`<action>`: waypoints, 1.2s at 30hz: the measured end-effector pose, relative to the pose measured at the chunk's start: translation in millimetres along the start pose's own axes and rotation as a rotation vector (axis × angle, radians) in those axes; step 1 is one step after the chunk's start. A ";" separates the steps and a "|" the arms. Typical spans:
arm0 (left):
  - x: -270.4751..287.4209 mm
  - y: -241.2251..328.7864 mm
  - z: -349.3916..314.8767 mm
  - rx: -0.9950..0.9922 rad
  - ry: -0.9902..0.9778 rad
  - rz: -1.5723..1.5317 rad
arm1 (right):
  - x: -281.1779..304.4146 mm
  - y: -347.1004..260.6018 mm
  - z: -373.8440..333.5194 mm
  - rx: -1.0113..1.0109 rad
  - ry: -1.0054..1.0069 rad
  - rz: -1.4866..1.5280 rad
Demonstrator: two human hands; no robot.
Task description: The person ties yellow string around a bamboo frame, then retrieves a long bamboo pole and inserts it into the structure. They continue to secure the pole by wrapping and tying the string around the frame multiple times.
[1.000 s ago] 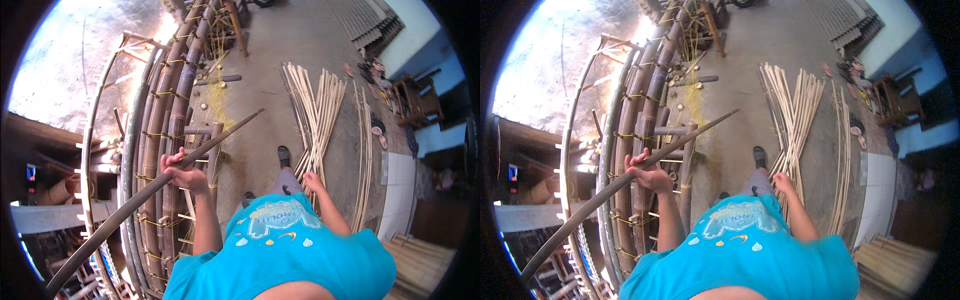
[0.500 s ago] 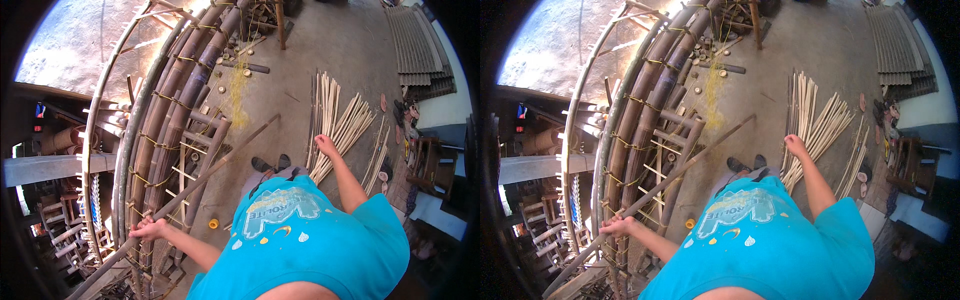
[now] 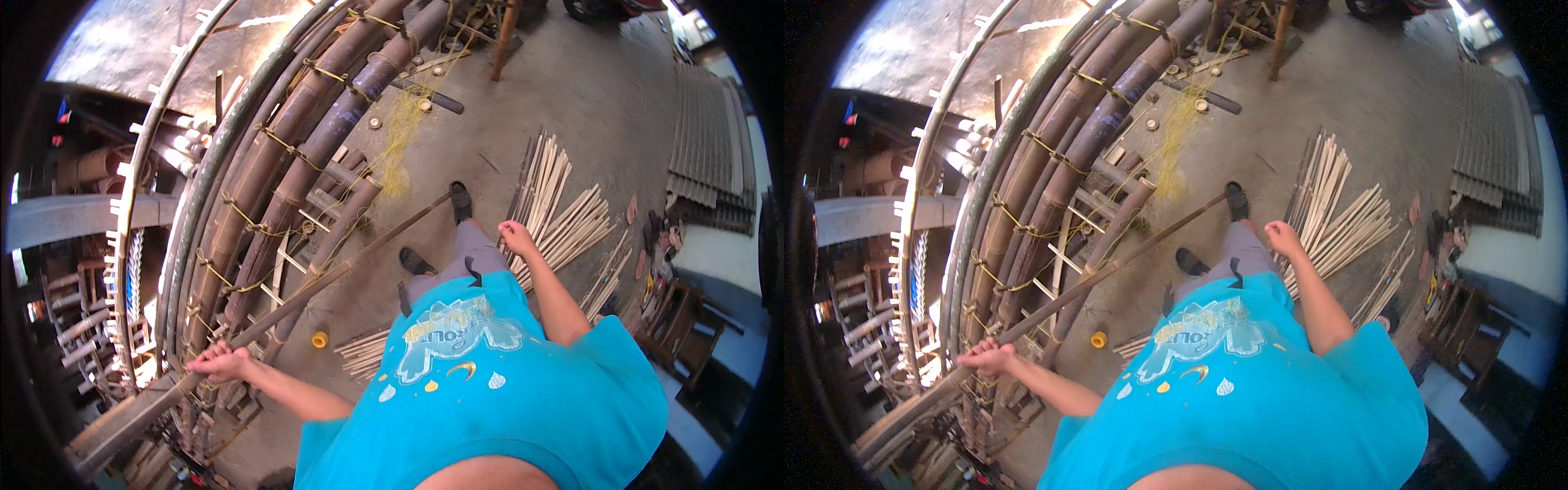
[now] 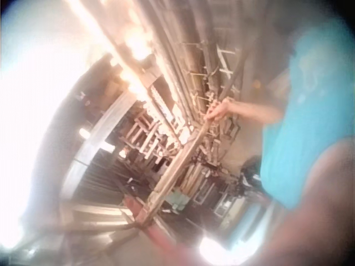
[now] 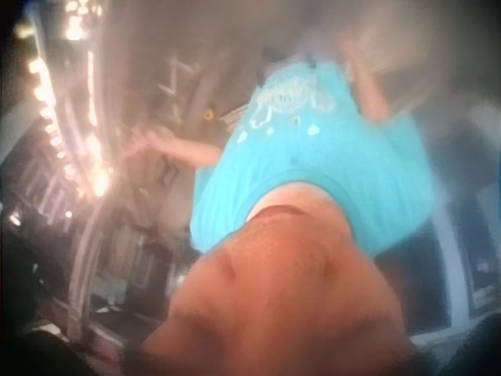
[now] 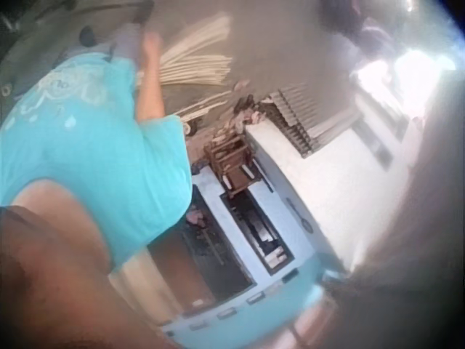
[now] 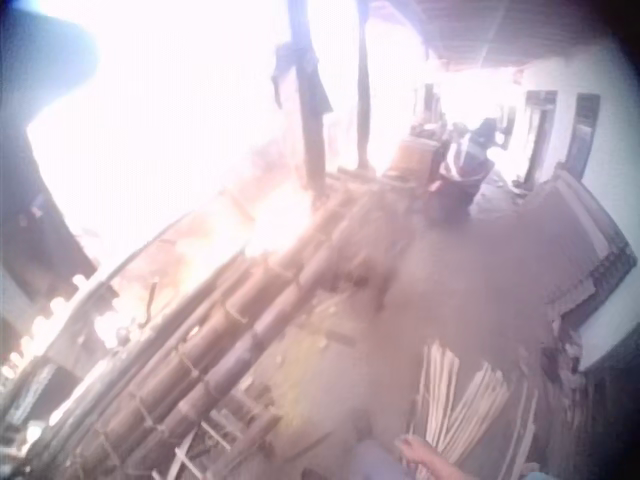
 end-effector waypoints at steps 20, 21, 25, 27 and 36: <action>-228.5 16.8 -300.0 -0.612 -0.677 -0.022 | 22.1 -134.7 140.5 0.229 -0.196 -0.094; -241.1 15.5 -319.1 -0.668 -0.709 0.021 | 12.5 -181.5 148.9 0.299 -0.265 -0.023; -297.7 47.5 -394.1 -0.677 -0.854 0.036 | -1.8 -385.0 88.7 0.483 -0.345 0.448; -304.3 58.8 -399.5 -0.808 -0.893 -0.031 | 9.2 -468.8 42.4 0.619 -0.354 0.619; -349.9 77.6 -465.4 -0.851 -0.944 0.045 | 81.1 -644.0 -42.9 1.008 -0.994 1.177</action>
Point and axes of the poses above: each hand's wrist, its own z-axis towards the middle knuckle, its own x-axis out of the back of the hand, y = z × x, the point moved 9 cm from there along z, towards the middle knuckle, and after that the axes turned 15 degrees about z, right-handed, at the moved point
